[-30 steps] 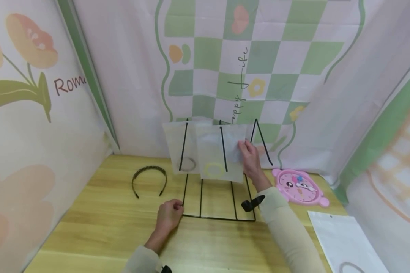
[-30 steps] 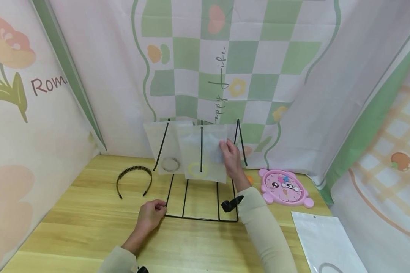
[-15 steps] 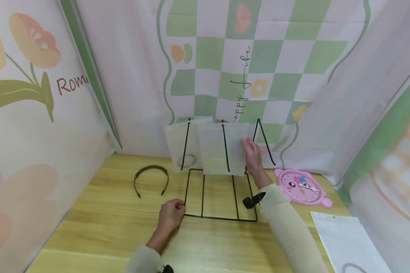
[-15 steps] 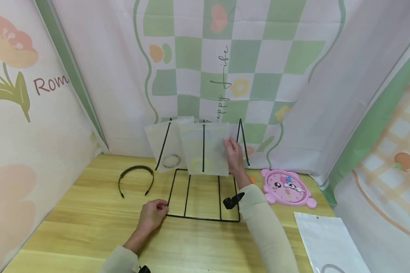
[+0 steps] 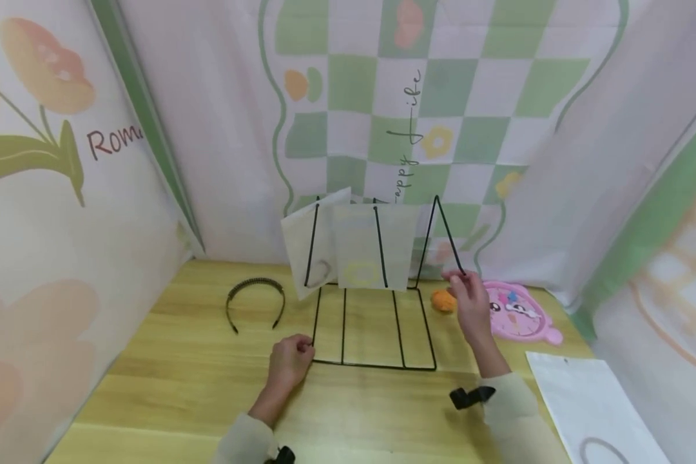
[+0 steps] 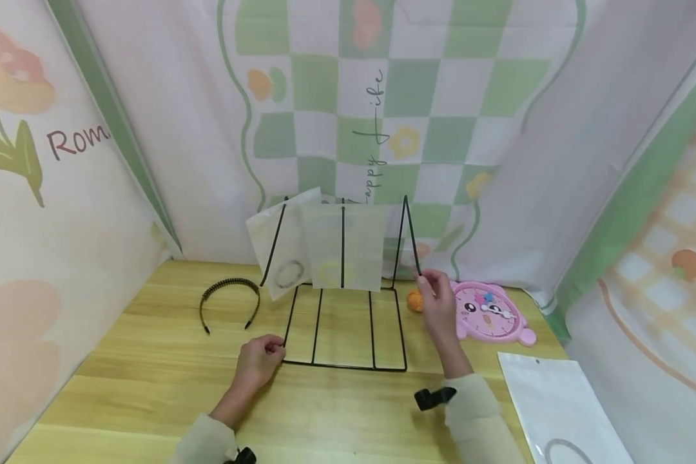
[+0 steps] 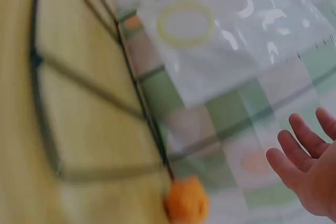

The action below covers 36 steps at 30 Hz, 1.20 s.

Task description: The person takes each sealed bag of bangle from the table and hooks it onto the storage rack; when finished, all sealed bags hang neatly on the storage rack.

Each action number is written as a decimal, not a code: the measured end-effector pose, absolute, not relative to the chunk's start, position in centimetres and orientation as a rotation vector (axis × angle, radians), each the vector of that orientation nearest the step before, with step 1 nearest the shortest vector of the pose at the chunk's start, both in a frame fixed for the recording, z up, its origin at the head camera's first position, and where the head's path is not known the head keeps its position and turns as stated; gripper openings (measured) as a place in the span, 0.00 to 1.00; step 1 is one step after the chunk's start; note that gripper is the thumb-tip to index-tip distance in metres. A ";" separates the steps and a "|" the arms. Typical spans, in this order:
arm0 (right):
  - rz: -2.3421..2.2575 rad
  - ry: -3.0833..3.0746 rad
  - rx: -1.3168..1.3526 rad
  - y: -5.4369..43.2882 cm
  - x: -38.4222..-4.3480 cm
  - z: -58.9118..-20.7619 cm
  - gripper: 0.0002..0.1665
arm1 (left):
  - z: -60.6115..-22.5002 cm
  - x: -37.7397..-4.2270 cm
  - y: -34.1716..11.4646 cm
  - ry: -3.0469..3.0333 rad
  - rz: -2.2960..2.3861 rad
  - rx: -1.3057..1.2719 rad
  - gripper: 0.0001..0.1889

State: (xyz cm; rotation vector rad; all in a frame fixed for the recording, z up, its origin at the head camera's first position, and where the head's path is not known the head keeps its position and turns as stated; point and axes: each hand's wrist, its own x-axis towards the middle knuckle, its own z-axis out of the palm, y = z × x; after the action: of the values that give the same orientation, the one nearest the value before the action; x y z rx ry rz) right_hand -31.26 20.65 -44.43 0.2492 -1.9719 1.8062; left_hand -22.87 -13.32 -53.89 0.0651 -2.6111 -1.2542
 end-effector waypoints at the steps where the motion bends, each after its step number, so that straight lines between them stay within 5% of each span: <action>1: 1.743 -2.017 0.224 21.6 -30.9 -44.7 0.18 | -53.8 -22.9 -13.4 -2.610 -1.250 0.066 0.09; 8: 1.434 -2.230 -0.067 28.1 -28.6 -46.0 0.18 | -53.8 -23.0 -13.6 -2.610 -1.283 0.093 0.09; 21: 0.982 -2.741 -0.564 39.8 -24.4 -49.3 0.36 | -53.8 -23.1 -14.0 -2.631 -1.297 0.124 0.10; 36: 0.869 -2.842 -0.988 44.7 -22.5 -50.2 0.44 | -53.7 -23.0 -13.6 -2.631 -1.305 0.071 0.09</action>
State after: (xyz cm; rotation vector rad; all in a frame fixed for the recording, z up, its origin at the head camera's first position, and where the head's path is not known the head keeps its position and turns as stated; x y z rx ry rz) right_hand -22.51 44.74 -50.24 -0.9876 -2.8420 0.8690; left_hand -22.95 -13.60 -53.69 0.0712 -2.6313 -1.3047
